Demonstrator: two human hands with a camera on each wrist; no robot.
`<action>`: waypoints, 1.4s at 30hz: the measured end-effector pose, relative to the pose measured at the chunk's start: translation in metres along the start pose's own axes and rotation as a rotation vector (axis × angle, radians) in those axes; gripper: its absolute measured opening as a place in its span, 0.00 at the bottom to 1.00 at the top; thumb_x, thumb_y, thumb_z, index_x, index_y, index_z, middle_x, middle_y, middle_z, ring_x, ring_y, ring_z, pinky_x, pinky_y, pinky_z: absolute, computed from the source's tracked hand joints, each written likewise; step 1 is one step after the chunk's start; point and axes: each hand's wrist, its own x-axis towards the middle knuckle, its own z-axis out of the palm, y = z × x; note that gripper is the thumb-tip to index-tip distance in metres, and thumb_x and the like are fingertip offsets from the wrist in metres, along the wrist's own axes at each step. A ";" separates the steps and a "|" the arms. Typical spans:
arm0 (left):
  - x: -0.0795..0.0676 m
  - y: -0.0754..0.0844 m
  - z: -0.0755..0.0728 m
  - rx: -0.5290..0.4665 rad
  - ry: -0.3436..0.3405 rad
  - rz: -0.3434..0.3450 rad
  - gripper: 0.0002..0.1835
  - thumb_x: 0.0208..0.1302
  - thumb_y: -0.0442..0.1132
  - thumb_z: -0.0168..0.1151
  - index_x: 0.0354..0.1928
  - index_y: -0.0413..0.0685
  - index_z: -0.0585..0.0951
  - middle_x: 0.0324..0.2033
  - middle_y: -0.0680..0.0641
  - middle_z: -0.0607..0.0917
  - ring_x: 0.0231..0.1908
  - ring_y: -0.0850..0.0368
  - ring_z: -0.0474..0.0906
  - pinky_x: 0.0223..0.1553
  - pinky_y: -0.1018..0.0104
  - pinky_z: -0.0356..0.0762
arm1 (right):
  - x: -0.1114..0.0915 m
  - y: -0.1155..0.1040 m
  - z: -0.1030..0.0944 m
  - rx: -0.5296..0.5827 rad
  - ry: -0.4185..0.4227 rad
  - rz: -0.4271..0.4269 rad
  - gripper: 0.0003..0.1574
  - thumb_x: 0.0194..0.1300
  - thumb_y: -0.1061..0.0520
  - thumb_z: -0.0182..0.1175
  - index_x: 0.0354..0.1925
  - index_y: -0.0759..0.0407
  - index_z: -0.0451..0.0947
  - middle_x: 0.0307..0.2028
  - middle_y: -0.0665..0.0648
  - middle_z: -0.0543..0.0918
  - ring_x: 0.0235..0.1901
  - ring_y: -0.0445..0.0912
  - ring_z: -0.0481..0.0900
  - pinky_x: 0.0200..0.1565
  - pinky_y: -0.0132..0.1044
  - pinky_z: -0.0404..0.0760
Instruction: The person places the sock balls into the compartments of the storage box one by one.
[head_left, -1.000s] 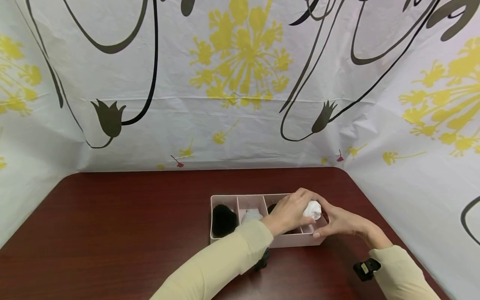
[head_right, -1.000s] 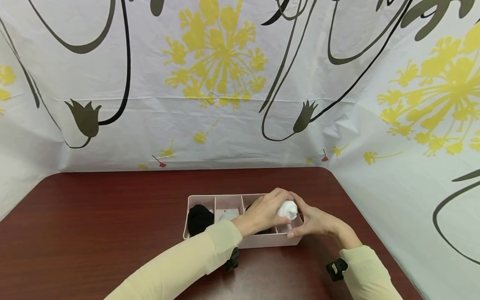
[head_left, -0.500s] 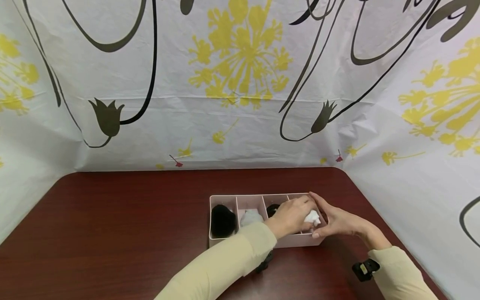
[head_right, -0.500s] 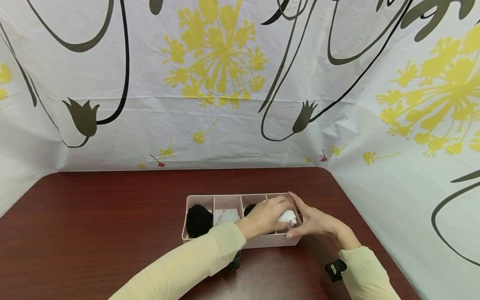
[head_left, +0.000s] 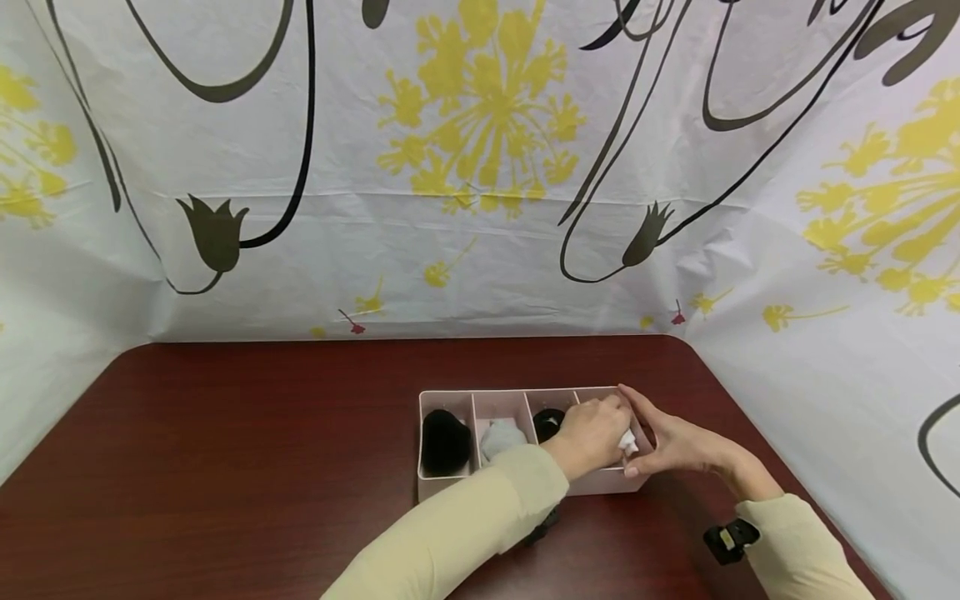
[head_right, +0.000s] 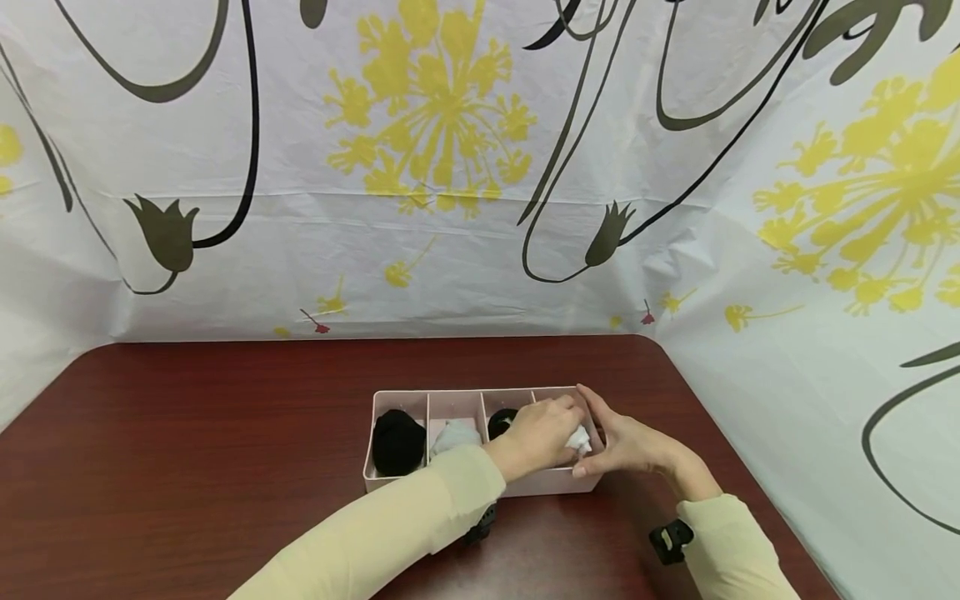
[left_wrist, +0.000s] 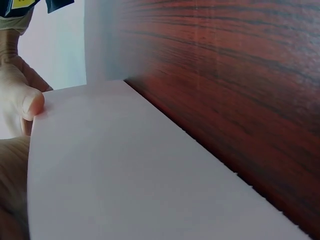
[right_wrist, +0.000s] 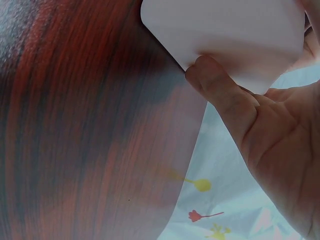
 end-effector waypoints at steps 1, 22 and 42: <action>0.000 0.001 0.000 0.015 -0.011 -0.005 0.18 0.52 0.52 0.68 0.46 0.63 0.82 0.42 0.61 0.79 0.38 0.65 0.78 0.31 0.71 0.78 | 0.000 0.000 0.000 -0.003 -0.002 0.003 0.72 0.49 0.54 0.72 0.72 0.66 0.31 0.71 0.72 0.40 0.64 0.29 0.50 0.52 0.18 0.63; -0.008 -0.011 -0.001 0.042 -0.058 0.070 0.09 0.59 0.50 0.63 0.41 0.61 0.83 0.43 0.60 0.80 0.43 0.65 0.77 0.36 0.71 0.78 | 0.010 0.001 -0.002 -0.037 -0.040 0.005 0.73 0.49 0.54 0.72 0.72 0.69 0.30 0.70 0.76 0.39 0.66 0.68 0.47 0.50 0.20 0.66; -0.171 -0.138 -0.028 -0.134 0.394 0.028 0.41 0.53 0.55 0.66 0.65 0.40 0.67 0.62 0.39 0.71 0.63 0.42 0.66 0.63 0.47 0.62 | -0.002 0.010 -0.006 -0.169 0.108 -0.046 0.68 0.53 0.53 0.70 0.74 0.60 0.32 0.67 0.74 0.54 0.62 0.69 0.59 0.48 0.28 0.74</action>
